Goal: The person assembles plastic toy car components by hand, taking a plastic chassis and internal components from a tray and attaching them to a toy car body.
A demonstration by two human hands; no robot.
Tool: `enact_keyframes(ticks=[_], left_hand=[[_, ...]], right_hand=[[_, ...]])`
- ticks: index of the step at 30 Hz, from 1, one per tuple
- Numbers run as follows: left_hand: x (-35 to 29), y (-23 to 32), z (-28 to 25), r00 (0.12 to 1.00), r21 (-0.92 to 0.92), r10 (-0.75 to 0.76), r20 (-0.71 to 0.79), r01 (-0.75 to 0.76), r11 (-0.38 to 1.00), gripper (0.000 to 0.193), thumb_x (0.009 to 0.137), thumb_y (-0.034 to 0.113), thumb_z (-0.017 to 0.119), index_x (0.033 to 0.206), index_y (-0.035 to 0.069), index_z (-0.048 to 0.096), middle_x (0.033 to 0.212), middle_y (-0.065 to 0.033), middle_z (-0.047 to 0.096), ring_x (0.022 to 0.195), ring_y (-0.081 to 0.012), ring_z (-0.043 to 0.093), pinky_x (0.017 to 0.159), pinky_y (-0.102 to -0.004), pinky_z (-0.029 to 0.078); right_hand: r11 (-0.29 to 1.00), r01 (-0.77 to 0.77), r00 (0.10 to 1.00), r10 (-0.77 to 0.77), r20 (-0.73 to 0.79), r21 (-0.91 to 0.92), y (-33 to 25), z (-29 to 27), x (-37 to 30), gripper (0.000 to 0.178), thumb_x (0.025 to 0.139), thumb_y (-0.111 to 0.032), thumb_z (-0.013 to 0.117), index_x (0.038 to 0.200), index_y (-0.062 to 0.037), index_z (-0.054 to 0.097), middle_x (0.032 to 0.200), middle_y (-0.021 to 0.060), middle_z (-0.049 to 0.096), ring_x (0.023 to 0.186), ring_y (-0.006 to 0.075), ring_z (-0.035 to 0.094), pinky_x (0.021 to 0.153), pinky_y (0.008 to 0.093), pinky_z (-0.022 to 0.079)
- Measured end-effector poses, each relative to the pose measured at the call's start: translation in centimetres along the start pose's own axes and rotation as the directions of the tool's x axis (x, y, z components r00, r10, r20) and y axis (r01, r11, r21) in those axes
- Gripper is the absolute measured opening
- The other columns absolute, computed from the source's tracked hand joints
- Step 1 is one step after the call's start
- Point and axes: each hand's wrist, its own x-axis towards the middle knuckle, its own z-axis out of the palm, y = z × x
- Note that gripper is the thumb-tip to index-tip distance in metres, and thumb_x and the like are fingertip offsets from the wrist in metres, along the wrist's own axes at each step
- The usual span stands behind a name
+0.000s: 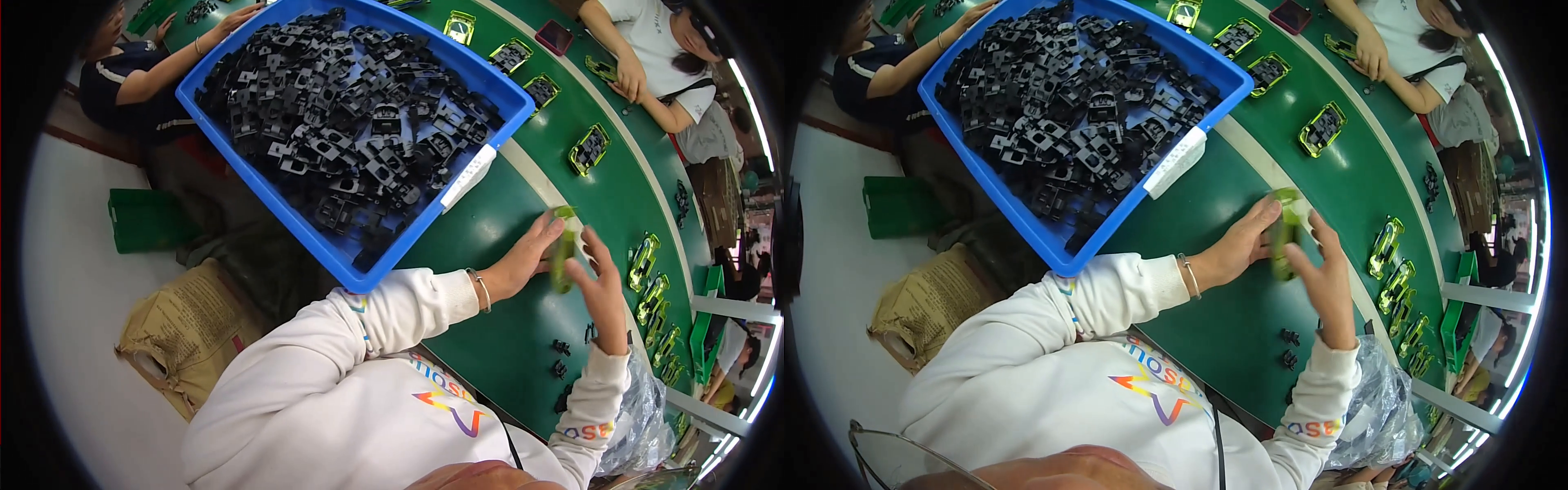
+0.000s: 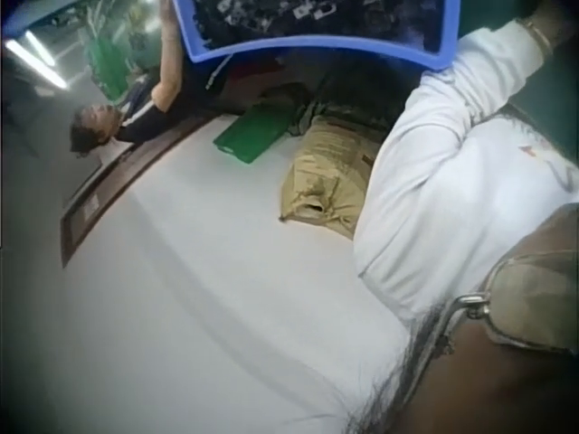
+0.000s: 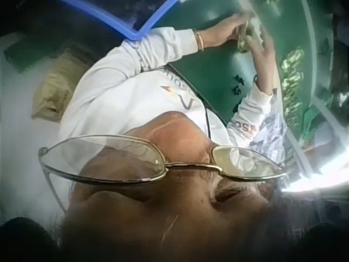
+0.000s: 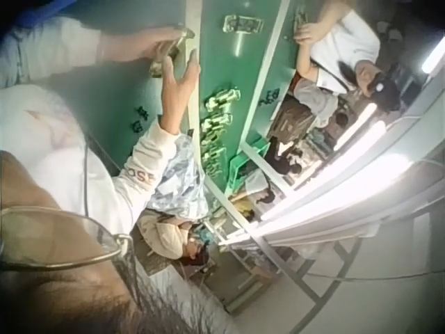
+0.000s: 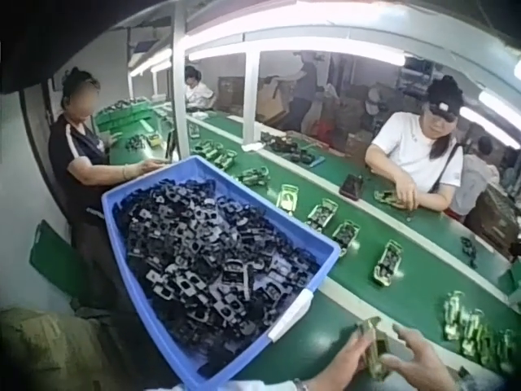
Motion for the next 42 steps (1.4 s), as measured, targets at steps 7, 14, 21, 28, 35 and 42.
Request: enact_keyframes(ticks=[7, 14, 21, 28, 35, 42], left_hand=[[0.7, -1.2, -1.7, 0.968, -0.077, 0.042, 0.246, -0.024, 0.997, 0.041, 0.107, 0.039, 0.041, 0.137, 0.011, 0.042, 0.125, -0.0056, 0.054, 0.116, -0.0142, 0.055, 0.097, -0.0331, 0.047], [5.9, -10.7, -7.6, 0.895, 0.029, -0.021, 0.445, 0.010, 1.000, 0.038, 0.107, 0.034, 0.044, 0.136, 0.010, 0.046, 0.134, -0.0031, 0.054, 0.124, -0.0156, 0.050, 0.106, -0.0328, 0.041], [1.8, -5.1, -4.7, 0.903, 0.134, -0.137, 0.406, 0.089, 0.987, 0.058, 0.103, 0.038, 0.050, 0.152, 0.013, 0.031, 0.150, -0.0028, 0.044, 0.140, -0.0189, 0.039, 0.112, -0.0362, 0.036], [0.9, -0.1, -1.3, 0.996, -0.171, -0.044, 0.077, 0.056, 0.984, 0.034, 0.107, 0.036, 0.038, 0.128, 0.011, 0.049, 0.111, -0.0036, 0.062, 0.099, -0.0149, 0.064, 0.086, -0.0340, 0.053], [1.4, 0.3, -0.9, 0.994, -0.104, 0.071, 0.083, -0.062, 0.993, 0.038, 0.109, 0.036, 0.034, 0.134, 0.009, 0.044, 0.124, -0.0146, 0.061, 0.110, -0.0281, 0.064, 0.095, -0.0435, 0.054], [0.4, 0.5, -0.2, 0.991, -0.043, 0.017, 0.135, -0.012, 0.999, 0.043, 0.109, 0.039, 0.032, 0.139, 0.009, 0.039, 0.128, -0.0158, 0.058, 0.119, -0.0287, 0.060, 0.097, -0.0427, 0.054]], right_hand=[[0.954, 0.299, 0.954, -0.299, -0.028, 0.031, -12.4, 4.8, 5.0, 0.050, 0.083, -0.020, 0.077, 0.127, -0.0004, 0.062, 0.115, 0.0138, 0.066, 0.105, 0.0284, 0.063, 0.091, 0.0369, 0.050], [0.873, 0.460, 0.880, -0.473, -0.048, -0.162, -18.3, 15.8, 12.4, 0.053, 0.082, -0.025, 0.078, 0.128, -0.0043, 0.061, 0.105, 0.0175, 0.068, 0.090, 0.0323, 0.064, 0.081, 0.0395, 0.053], [0.806, 0.140, 0.975, -0.213, 0.061, 0.575, -16.0, 11.8, 12.7, 0.053, 0.089, -0.012, 0.073, 0.139, -0.0091, 0.053, 0.101, 0.0016, 0.070, 0.081, 0.0068, 0.061, 0.064, 0.0217, 0.047], [0.562, 0.004, 0.997, 0.057, -0.043, 0.827, -8.7, 4.2, 6.0, 0.036, 0.091, -0.005, 0.070, 0.125, -0.0033, 0.056, 0.100, 0.0083, 0.068, 0.084, 0.0143, 0.068, 0.072, 0.0259, 0.059], [0.665, 0.060, 0.918, 0.257, -0.304, 0.744, -1.1, 4.0, -2.0, 0.023, 0.092, -0.001, 0.066, 0.113, -0.0036, 0.057, 0.100, 0.0038, 0.060, 0.087, 0.0135, 0.065, 0.075, 0.0287, 0.057], [0.992, 0.104, 0.906, -0.125, -0.404, -0.074, -1.4, 5.5, -6.0, 0.054, 0.085, -0.005, 0.073, 0.135, -0.0040, 0.053, 0.116, 0.0142, 0.056, 0.086, 0.0247, 0.064, 0.073, 0.0357, 0.054]])
